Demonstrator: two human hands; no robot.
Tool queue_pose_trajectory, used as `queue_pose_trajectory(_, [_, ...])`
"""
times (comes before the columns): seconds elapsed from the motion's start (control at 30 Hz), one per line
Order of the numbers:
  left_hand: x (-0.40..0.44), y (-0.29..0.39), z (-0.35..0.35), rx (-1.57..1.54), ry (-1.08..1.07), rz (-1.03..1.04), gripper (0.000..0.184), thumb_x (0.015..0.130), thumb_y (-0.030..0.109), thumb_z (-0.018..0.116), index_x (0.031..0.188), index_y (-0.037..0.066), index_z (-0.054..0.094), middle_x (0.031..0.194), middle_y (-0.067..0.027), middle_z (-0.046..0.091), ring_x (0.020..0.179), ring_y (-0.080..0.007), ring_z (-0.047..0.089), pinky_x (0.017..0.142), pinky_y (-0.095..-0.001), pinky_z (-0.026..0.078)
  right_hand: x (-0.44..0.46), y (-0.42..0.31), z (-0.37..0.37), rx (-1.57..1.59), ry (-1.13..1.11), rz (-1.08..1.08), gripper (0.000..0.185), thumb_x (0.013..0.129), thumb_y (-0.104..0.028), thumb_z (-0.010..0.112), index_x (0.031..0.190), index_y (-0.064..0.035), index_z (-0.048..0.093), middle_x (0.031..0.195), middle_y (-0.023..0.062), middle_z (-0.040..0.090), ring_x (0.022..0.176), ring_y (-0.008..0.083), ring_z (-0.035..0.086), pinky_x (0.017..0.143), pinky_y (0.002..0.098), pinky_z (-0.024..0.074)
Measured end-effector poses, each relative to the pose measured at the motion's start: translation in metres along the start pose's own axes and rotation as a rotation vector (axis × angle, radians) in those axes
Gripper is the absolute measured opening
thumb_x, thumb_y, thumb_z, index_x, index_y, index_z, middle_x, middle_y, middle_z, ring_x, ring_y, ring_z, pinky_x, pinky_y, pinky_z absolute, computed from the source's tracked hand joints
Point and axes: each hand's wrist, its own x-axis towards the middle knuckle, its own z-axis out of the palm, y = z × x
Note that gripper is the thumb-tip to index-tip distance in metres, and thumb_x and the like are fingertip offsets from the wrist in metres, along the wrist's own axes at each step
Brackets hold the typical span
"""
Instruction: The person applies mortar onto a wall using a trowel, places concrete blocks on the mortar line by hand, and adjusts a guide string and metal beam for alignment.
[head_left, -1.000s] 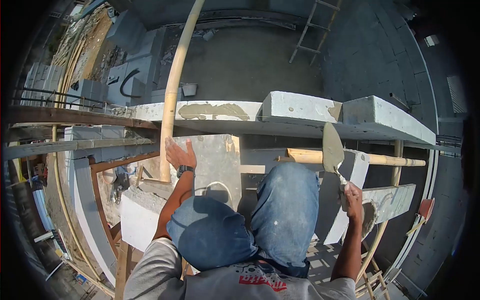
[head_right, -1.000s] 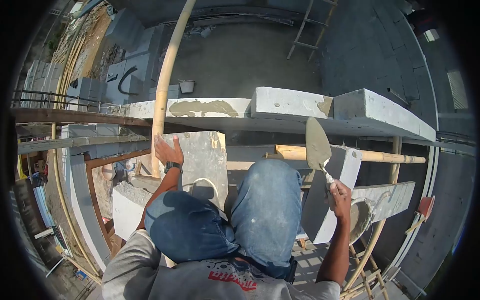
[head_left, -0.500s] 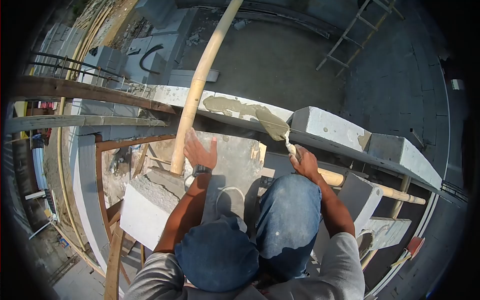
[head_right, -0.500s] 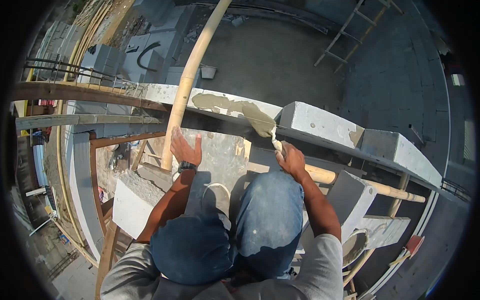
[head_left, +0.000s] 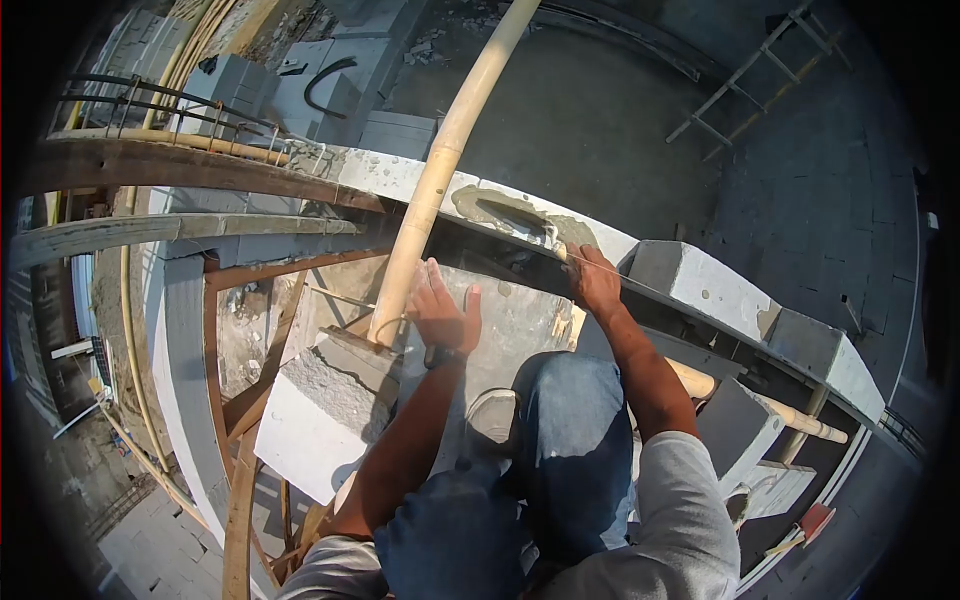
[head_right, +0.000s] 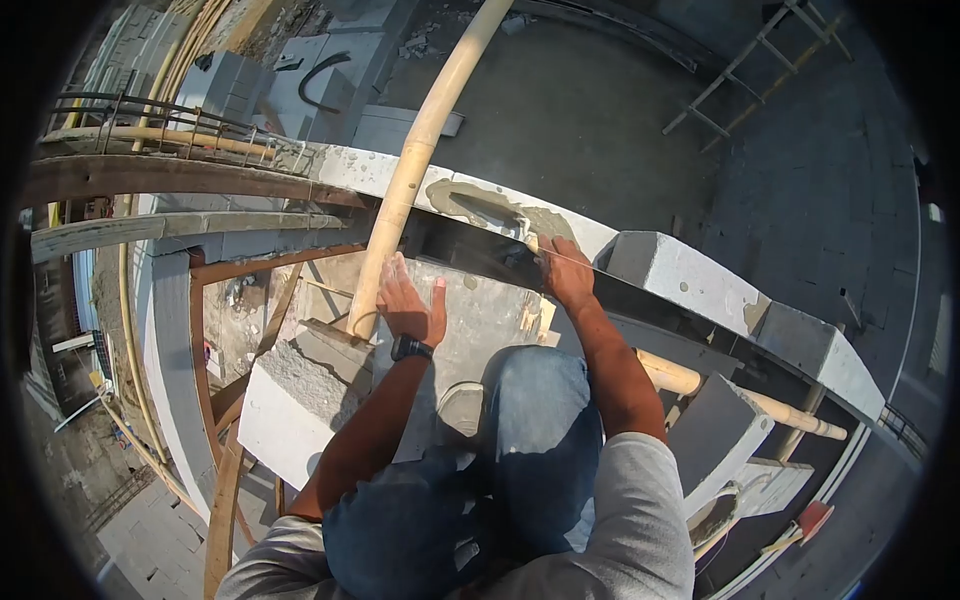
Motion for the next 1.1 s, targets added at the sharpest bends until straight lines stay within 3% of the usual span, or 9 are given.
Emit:
queue_pose_trajectory(0.2, [0.005, -0.003, -0.002, -0.084, -0.008, 0.023, 0.087, 0.095, 0.049, 0.061, 0.158, -0.001, 0.027, 0.157, -0.0288, 0.035, 0.144, -0.0433, 0.035, 0.113, -0.0565, 0.028, 0.042, -0.017, 0.005, -0.13, -0.05, -0.165, 0.049, 0.091, -0.021, 0.067, 0.137, -0.0078, 0.056, 0.116, 0.014, 0.064, 0.105, 0.0352, 0.063, 0.087, 0.0454, 0.0547])
queue_pose_trajectory(0.3, [0.012, 0.0, -0.005, -0.11, -0.021, 0.026, 0.087, 0.095, 0.048, 0.061, 0.158, -0.002, 0.027, 0.157, -0.0291, 0.035, 0.144, -0.044, 0.034, 0.114, -0.057, 0.028, 0.044, -0.025, 0.001, -0.042, -0.033, -0.125, 0.049, 0.091, -0.02, 0.067, 0.137, -0.0069, 0.056, 0.12, 0.0152, 0.063, 0.109, 0.035, 0.062, 0.09, 0.0447, 0.0543])
queue_pose_trajectory(0.43, [0.004, -0.001, -0.006, -0.1, -0.023, 0.024, 0.088, 0.094, 0.045, 0.064, 0.157, -0.003, 0.026, 0.157, -0.0279, 0.035, 0.144, -0.0434, 0.033, 0.115, -0.057, 0.028, 0.045, -0.027, -0.003, -0.081, -0.128, -0.084, 0.052, 0.094, -0.028, 0.065, 0.139, -0.0066, 0.054, 0.118, 0.0176, 0.064, 0.109, 0.037, 0.063, 0.09, 0.0467, 0.0539])
queue_pose_trajectory(0.63, [0.002, -0.005, 0.001, -0.102, -0.032, 0.021, 0.09, 0.094, 0.046, 0.065, 0.158, -0.001, 0.026, 0.158, -0.0278, 0.033, 0.146, -0.044, 0.032, 0.116, -0.058, 0.027, 0.048, -0.051, -0.021, 0.312, -0.181, 0.2, 0.055, 0.096, -0.045, 0.062, 0.134, -0.0047, 0.061, 0.12, 0.0235, 0.068, 0.111, 0.0415, 0.065, 0.096, 0.0497, 0.0513])
queue_pose_trajectory(0.73, [0.003, -0.005, 0.001, -0.111, -0.001, 0.04, 0.091, 0.091, 0.048, 0.067, 0.158, 0.0, 0.028, 0.157, -0.03, 0.034, 0.143, -0.0463, 0.035, 0.114, -0.059, 0.028, 0.063, -0.048, -0.023, 0.438, -0.358, 0.353, 0.058, 0.095, -0.051, 0.062, 0.126, -0.0027, 0.067, 0.116, 0.0265, 0.07, 0.114, 0.0434, 0.065, 0.099, 0.0492, 0.0498])
queue_pose_trajectory(0.9, [0.001, -0.004, -0.002, -0.132, -0.032, 0.017, 0.096, 0.088, 0.051, 0.069, 0.158, 0.0, 0.027, 0.156, -0.0335, 0.033, 0.142, -0.0489, 0.035, 0.115, -0.0591, 0.027, 0.052, -0.033, -0.017, 0.35, -0.448, 0.292, 0.059, 0.095, -0.054, 0.06, 0.123, -0.0031, 0.07, 0.112, 0.0267, 0.071, 0.111, 0.0436, 0.066, 0.097, 0.0493, 0.0503])
queue_pose_trajectory(0.97, [0.004, -0.002, -0.005, -0.108, -0.029, 0.018, 0.098, 0.087, 0.052, 0.069, 0.159, 0.0, 0.027, 0.155, -0.0353, 0.033, 0.14, -0.0508, 0.037, 0.114, -0.0587, 0.029, 0.039, -0.025, -0.023, 0.309, -0.446, 0.294, 0.058, 0.096, -0.056, 0.058, 0.124, -0.0069, 0.07, 0.111, 0.0255, 0.071, 0.11, 0.0438, 0.066, 0.096, 0.05, 0.0508])
queue_pose_trajectory(1.07, [0.005, 0.001, -0.006, -0.124, -0.071, -0.036, 0.097, 0.087, 0.051, 0.068, 0.159, -0.001, 0.027, 0.155, -0.0349, 0.035, 0.139, -0.0511, 0.038, 0.114, -0.0585, 0.029, 0.002, -0.001, -0.012, 0.288, -0.294, 0.279, 0.056, 0.095, -0.054, 0.061, 0.127, -0.0082, 0.069, 0.108, 0.0237, 0.073, 0.104, 0.0433, 0.067, 0.094, 0.0492, 0.0518])
queue_pose_trajectory(1.1, [0.004, 0.002, -0.006, -0.131, -0.087, -0.053, 0.097, 0.088, 0.052, 0.067, 0.158, 0.0, 0.027, 0.155, -0.0343, 0.035, 0.14, -0.0504, 0.037, 0.114, -0.0582, 0.028, -0.011, -0.001, -0.011, 0.25, -0.166, 0.264, 0.055, 0.096, -0.054, 0.061, 0.125, -0.0075, 0.069, 0.102, 0.0247, 0.073, 0.098, 0.0435, 0.069, 0.088, 0.0491, 0.0529])
